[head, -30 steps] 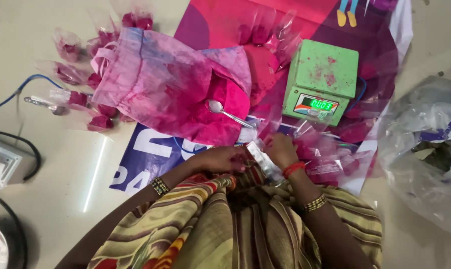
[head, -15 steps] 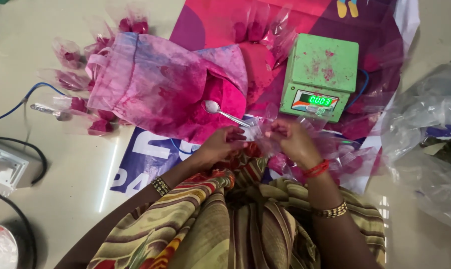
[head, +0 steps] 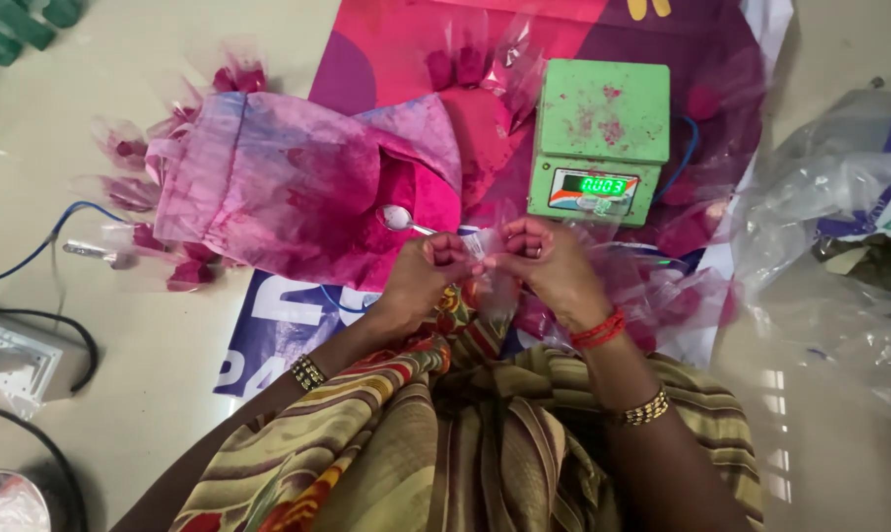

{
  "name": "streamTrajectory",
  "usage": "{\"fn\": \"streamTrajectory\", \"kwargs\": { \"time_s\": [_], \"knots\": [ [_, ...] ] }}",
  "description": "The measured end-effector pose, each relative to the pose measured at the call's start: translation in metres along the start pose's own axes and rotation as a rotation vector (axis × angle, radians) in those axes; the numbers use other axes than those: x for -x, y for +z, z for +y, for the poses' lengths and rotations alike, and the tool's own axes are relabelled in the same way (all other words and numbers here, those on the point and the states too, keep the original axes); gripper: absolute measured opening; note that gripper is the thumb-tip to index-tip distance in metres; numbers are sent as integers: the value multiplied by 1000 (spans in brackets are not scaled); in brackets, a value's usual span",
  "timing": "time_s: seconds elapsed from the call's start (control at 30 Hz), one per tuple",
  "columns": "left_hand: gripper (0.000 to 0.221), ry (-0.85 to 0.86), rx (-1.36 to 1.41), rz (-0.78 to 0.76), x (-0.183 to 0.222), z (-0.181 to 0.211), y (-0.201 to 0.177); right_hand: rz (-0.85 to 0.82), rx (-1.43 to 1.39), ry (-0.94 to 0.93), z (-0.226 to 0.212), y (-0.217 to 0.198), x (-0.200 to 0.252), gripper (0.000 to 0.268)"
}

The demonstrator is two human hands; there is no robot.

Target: The person scoops pink powder from a bag and weighs it into small plastic packets using a digital scale.

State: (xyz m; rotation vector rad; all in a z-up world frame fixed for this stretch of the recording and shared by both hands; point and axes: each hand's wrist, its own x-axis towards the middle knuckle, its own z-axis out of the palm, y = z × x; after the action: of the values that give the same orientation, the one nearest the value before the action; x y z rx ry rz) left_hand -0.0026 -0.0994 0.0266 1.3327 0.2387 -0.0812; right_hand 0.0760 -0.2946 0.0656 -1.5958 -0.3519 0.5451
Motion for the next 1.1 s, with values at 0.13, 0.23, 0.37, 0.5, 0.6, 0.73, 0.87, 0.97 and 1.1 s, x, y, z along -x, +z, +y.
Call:
{"fn": "streamTrajectory", "kwargs": {
  "time_s": [0.13, 0.23, 0.37, 0.5, 0.6, 0.73, 0.87, 0.97, 1.1],
  "knots": [
    [16, -16, -78, 48, 9, 28, 11, -44, 16, -19, -14, 2, 2, 40],
    [10, -47, -65, 59, 12, 33, 11, -82, -61, -100, -13, 1, 1, 54],
    [8, 5, -19, 143, 9, 21, -1, -73, -58, -185, -6, -2, -1, 50],
    [13, 71, 207, 260, 1, 24, -10, -106, -27, -73, -30, 3, 8, 46],
    [17, 182, 82, 219, 7, 29, -5, -143, -183, -42, -36, 8, 14, 45],
    [18, 175, -336, 207, 18, 58, 11, -112, 24, -298, -58, 12, 24, 51],
    [27, 159, -584, 233, 22, 61, 15, -36, 488, -634, -49, 13, 23, 42],
    [34, 152, -618, 240, 23, 63, 17, -4, 523, -624, -41, 9, 20, 28],
    [20, 190, -453, 117, 23, 58, 10, -46, 604, -546, -39, 4, 19, 16]
  ]
}}
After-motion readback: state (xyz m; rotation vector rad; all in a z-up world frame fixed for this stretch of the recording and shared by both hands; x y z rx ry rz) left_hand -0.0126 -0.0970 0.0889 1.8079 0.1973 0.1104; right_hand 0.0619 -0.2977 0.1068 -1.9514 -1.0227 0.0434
